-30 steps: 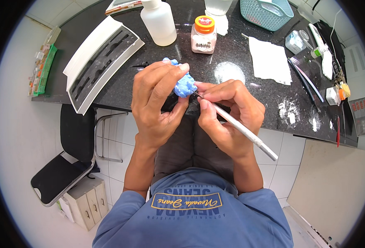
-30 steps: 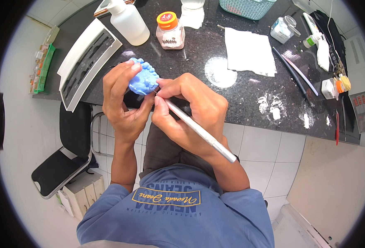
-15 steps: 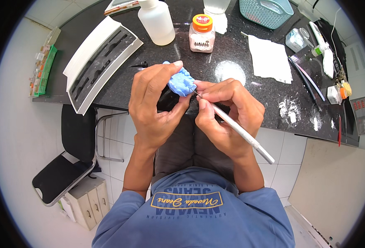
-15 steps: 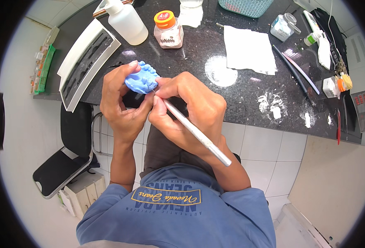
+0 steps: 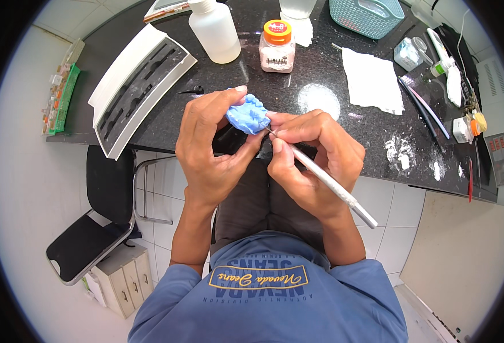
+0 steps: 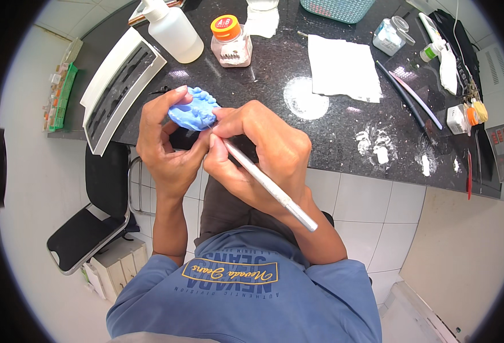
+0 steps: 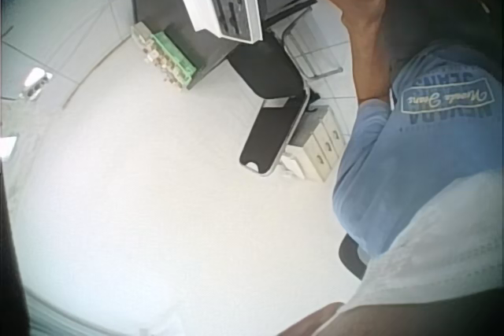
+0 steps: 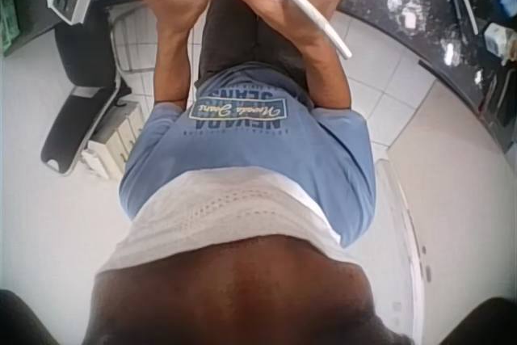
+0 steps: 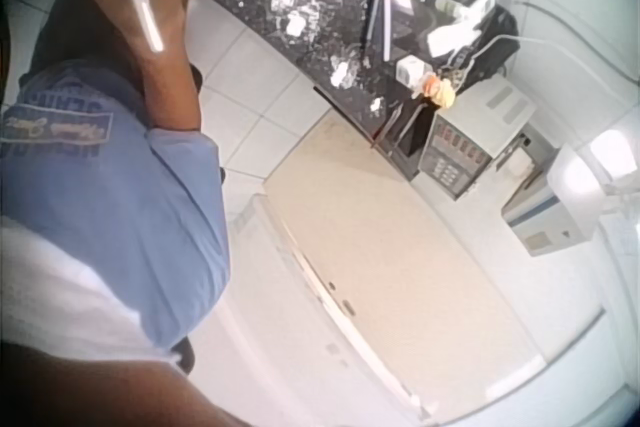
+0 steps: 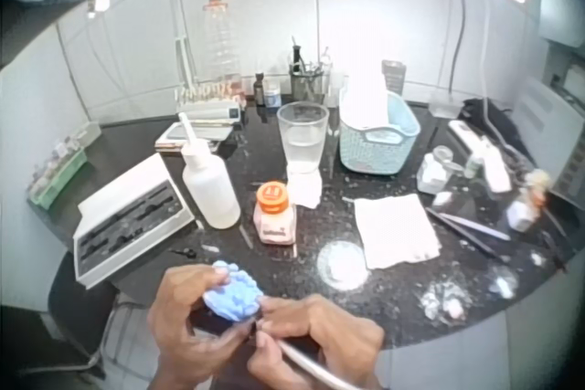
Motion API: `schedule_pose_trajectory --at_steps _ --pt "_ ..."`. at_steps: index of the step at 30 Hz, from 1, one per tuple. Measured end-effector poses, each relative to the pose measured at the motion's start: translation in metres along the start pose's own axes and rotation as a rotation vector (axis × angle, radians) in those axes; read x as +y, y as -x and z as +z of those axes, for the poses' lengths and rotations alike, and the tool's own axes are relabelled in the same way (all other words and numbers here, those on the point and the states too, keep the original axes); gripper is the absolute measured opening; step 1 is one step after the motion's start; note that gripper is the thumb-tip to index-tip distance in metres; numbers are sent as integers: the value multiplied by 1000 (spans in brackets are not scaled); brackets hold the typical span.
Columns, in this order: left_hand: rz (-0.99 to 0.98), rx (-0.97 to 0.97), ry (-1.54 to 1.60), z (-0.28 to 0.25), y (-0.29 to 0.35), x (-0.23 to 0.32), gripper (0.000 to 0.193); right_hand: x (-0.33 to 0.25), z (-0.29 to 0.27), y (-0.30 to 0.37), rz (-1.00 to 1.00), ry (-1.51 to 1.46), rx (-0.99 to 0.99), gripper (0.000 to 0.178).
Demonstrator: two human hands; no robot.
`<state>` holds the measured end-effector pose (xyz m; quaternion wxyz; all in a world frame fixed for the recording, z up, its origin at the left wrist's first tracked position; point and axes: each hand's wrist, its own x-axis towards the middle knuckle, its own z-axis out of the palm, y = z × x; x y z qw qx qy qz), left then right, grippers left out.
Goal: The person cleans and scrapes excess material from a yellow dental model using a dental tool, then uses a toothbrush to brush the blue impression mold.
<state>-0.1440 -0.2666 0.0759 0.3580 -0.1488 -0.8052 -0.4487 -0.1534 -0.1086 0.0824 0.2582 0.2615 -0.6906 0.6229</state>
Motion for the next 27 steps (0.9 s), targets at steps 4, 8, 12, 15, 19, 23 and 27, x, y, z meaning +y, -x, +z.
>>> schedule_pose_trajectory --at_steps 4,8,12,15,19,23,27 --pt "-12 -8 20 0 -1 2 60 1 -1 0 -12 -2 -1 15" --pt "-27 -20 22 -2 -1 3 60 0 0 0 -5 3 4 16" --pt "-34 -32 30 -3 -1 4 61 -1 -1 -1 -18 14 2 17" --pt "-34 -40 37 -3 -2 4 62 0 -1 0 -17 16 2 17" --pt "-37 -52 49 -4 -3 4 62 -1 -1 -1 -4 12 -14 17" --pt "-58 -70 71 -6 -4 5 62 -3 -2 -4 14 -9 -41 17" --pt "-78 -92 103 -8 -5 6 62 -4 -2 -4 73 -44 -36 16"
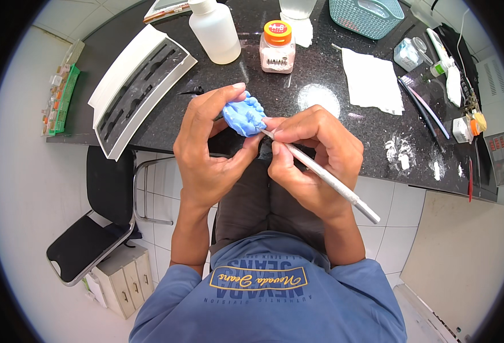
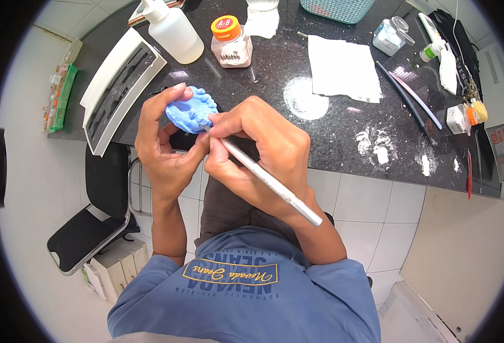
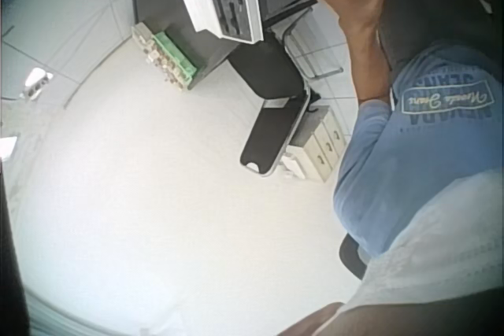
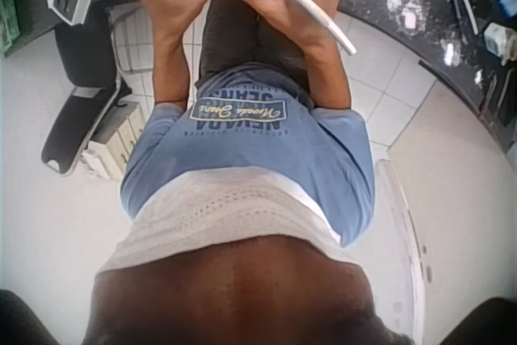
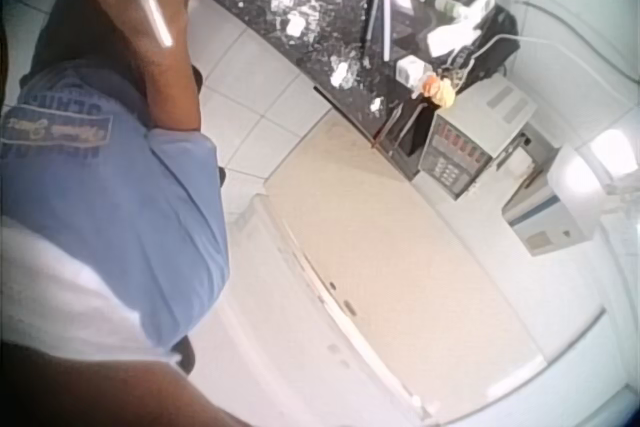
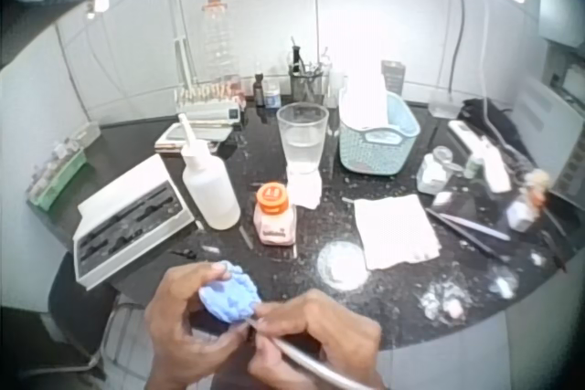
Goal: The person cleans and scrapes excess material from a yellow dental model using a dental tool, then uses a toothbrush to brush the blue impression mold.
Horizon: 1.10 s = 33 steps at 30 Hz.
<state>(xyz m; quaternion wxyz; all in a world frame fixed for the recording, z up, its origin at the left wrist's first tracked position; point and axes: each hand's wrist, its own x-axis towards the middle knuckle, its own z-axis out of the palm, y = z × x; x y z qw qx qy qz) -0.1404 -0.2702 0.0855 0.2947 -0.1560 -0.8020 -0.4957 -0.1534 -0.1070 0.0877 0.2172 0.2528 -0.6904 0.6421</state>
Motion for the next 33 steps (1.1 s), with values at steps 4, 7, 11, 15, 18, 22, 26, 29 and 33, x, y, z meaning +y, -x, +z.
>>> schedule_pose_trajectory --at_steps 4,7,11,15,18,22,26,29,33 --pt "-6 -14 12 -1 0 0 62 1 1 1 32 -37 9 16" --pt "-6 -21 11 -2 -1 0 62 1 2 2 44 -43 22 15" --pt "-15 -22 14 -2 -1 1 63 1 1 1 65 -57 15 14" --pt "-32 -39 38 -4 -2 1 64 -1 0 1 84 -72 8 14" --pt "-41 -41 55 -4 -2 2 64 -1 0 1 88 -84 8 14" --pt "-18 -22 25 -2 0 -1 63 2 1 1 74 -75 18 14" --pt "20 45 -35 4 3 -4 60 1 1 2 60 -53 22 14" --pt "99 84 -137 6 5 -11 57 2 3 2 53 -29 39 14" --pt "91 114 -163 7 7 -12 54 2 3 2 42 2 34 13"
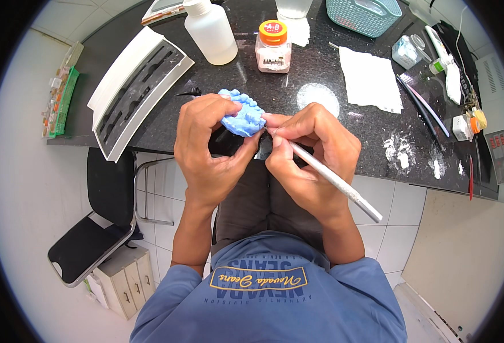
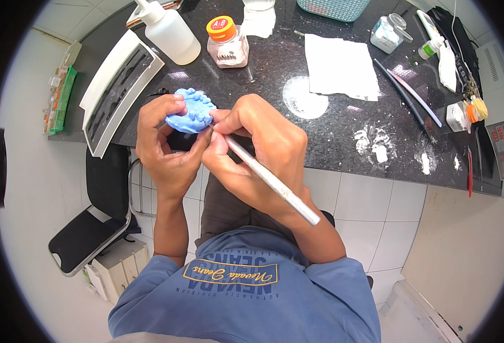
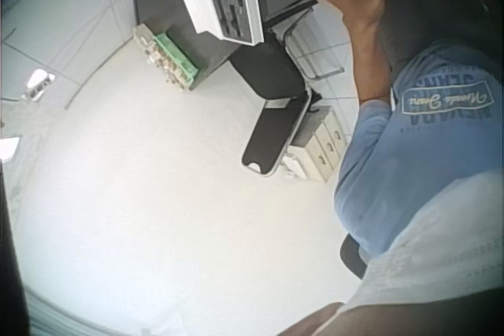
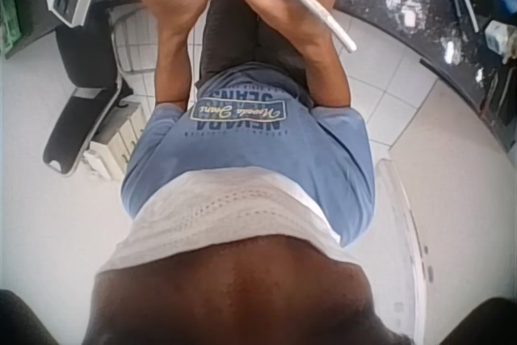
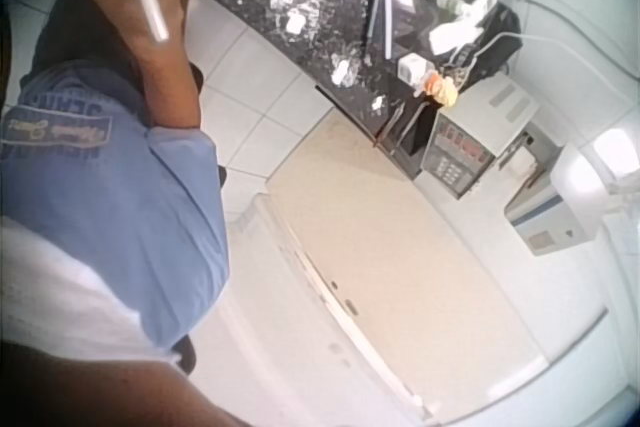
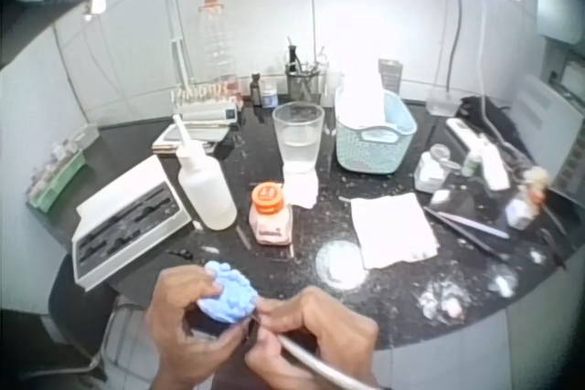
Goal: The person cleans and scrapes excess material from a yellow dental model using a dental tool, then uses a toothbrush to brush the blue impression mold.
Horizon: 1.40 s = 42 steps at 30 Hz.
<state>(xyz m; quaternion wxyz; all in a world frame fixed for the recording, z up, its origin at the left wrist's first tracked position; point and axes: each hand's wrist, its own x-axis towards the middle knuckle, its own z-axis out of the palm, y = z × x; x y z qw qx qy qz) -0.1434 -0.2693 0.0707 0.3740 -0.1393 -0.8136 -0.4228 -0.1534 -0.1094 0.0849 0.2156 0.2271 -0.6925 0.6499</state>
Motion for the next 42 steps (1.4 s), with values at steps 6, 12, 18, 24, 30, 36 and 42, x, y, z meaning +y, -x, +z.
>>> schedule_pose_trajectory --at_steps 6,12,18,24,30,36,42 --pt "-50 16 29 2 -1 5 51 1 2 0 -25 14 26 13" --pt "-63 14 50 2 -1 6 52 1 3 0 -40 29 42 13" --pt "-74 1 59 1 -2 8 54 2 3 2 -55 19 51 13" --pt "-87 -18 87 0 -3 8 54 2 3 1 -55 17 46 14" --pt "-91 -24 105 -1 -4 8 55 2 3 1 -71 15 49 14" --pt "-115 -34 150 -1 -6 10 55 -2 -1 1 -62 3 16 13" --pt "-144 -53 174 -3 -8 11 55 0 0 0 -74 10 7 15"
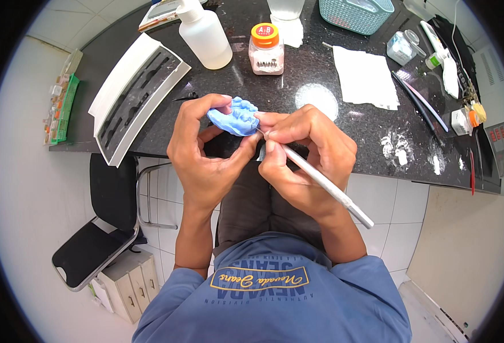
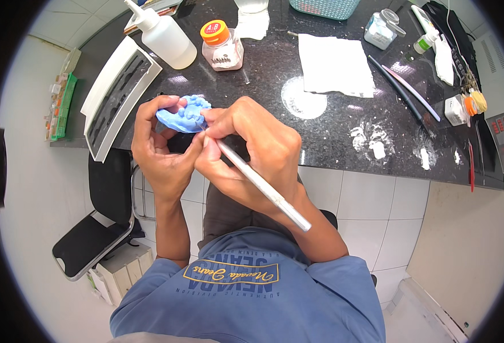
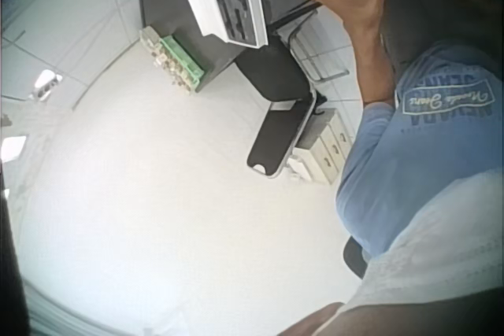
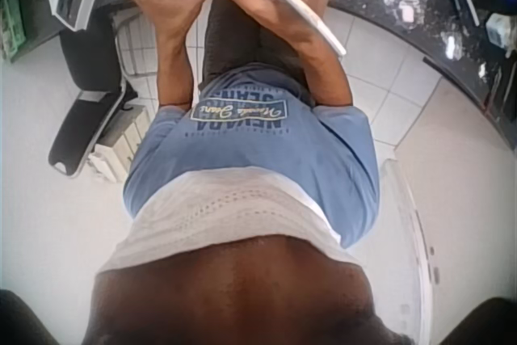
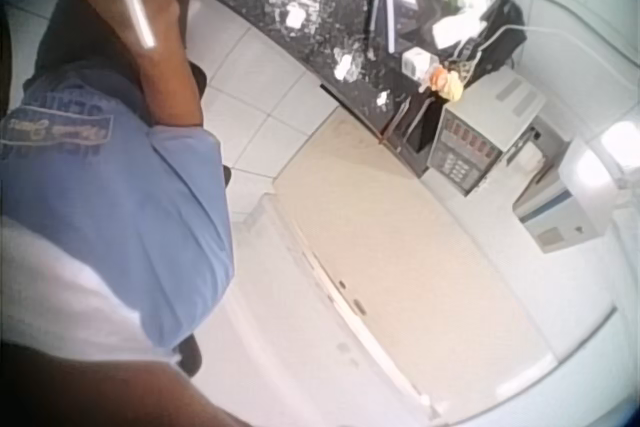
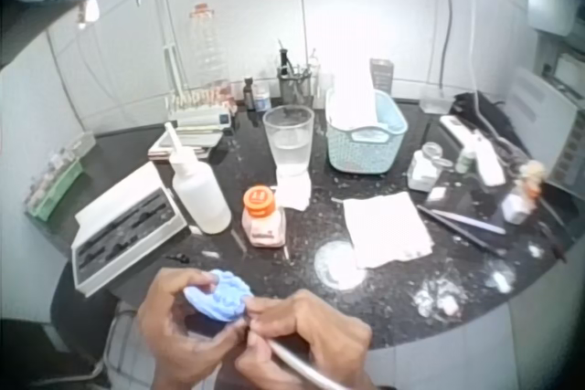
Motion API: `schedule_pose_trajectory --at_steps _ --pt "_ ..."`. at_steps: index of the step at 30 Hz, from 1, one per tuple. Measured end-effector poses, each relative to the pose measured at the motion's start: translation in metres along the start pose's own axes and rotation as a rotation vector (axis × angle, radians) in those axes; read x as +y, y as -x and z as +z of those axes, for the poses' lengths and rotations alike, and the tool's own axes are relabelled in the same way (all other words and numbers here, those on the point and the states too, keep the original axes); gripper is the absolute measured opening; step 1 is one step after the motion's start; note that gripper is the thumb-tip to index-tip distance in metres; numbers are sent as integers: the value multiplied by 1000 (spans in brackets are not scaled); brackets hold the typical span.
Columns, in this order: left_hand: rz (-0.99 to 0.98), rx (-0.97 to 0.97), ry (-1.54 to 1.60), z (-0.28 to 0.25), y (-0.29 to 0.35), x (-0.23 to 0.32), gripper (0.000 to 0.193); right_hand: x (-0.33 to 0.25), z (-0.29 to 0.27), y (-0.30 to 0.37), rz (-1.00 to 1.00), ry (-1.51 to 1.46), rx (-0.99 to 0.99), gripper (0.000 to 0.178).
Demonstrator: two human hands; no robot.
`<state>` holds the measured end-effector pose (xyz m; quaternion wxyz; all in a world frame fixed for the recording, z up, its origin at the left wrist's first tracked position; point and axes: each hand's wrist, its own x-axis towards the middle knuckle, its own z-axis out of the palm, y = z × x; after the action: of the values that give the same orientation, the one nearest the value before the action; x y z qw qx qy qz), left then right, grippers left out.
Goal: The person cleans and scrapes excess material from a yellow dental model using a dental tool, then uses a toothbrush to brush the blue impression mold.
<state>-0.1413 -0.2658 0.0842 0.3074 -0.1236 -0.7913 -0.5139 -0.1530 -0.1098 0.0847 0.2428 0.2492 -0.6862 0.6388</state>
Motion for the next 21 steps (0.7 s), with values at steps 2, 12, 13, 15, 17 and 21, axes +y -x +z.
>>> schedule_pose_trajectory --at_steps 2,12,13,15,17,21 --pt "-6 0 9 0 -1 1 55 1 1 0 -17 0 31 16" --pt "-128 -42 113 -7 -2 2 58 -3 -7 -8 -57 35 -53 18" --pt "-144 -49 147 -8 -2 1 58 -4 -7 -9 -67 61 -77 18" --pt "-167 -64 182 -10 -3 1 59 -2 -6 -9 -86 44 -71 18" --pt "-190 -79 217 -11 -5 2 59 -1 -5 -9 -104 28 -65 18" --pt "-218 -138 241 -15 -8 3 60 -6 -6 -7 -39 -12 -84 17"
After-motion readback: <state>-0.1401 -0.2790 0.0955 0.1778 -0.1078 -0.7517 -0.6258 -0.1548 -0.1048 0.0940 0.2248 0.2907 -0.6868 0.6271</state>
